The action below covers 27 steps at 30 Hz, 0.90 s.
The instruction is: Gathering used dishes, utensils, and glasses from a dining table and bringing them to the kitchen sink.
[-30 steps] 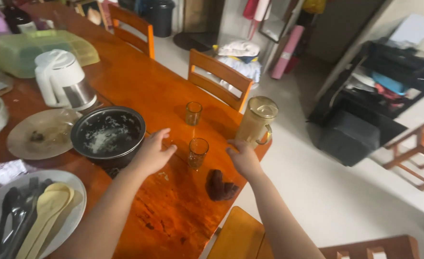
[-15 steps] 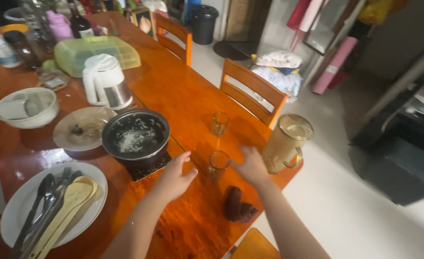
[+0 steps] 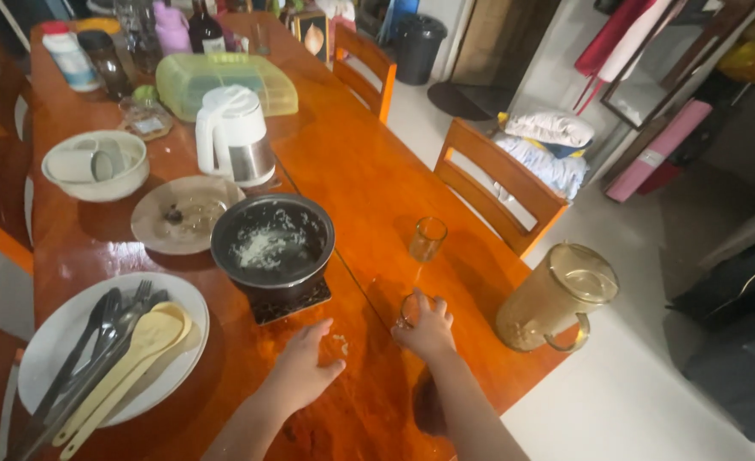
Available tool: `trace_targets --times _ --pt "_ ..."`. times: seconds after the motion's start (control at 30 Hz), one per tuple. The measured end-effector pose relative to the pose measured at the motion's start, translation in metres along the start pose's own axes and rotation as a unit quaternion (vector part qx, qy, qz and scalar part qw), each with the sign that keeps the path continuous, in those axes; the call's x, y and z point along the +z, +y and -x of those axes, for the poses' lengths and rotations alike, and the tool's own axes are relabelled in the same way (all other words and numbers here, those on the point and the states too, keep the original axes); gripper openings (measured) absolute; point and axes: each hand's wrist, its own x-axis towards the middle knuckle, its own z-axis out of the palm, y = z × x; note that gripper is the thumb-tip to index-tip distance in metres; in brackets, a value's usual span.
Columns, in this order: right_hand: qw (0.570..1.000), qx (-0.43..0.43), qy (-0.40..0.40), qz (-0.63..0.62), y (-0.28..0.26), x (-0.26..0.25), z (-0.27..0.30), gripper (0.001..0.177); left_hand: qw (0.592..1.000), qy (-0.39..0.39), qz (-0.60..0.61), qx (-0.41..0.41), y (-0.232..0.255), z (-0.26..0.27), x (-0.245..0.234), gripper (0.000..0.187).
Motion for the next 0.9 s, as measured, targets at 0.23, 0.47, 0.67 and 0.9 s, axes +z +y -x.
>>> trace_targets --times 0.23,0.47,0.67,0.9 --pt "0.993 0.026 0.008 -0.115 -0.024 -0.006 0.01 0.083 0.991 -0.11 -0.074 -0.009 0.006 -0.027 0.011 0.089" --pt "0.99 -0.025 -0.053 -0.131 -0.086 -0.019 0.03 0.095 0.99 0.038 -0.019 0.135 -0.007 -0.079 0.041 0.1" --pt "0.99 -0.016 -0.093 -0.1 -0.105 -0.027 0.03 0.11 0.972 0.037 -0.068 0.224 -0.026 -0.102 0.041 0.096" --pt "0.963 -0.137 -0.144 -0.18 -0.05 -0.041 -0.002 0.116 0.946 0.047 -0.087 0.309 0.0 -0.122 0.037 0.079"
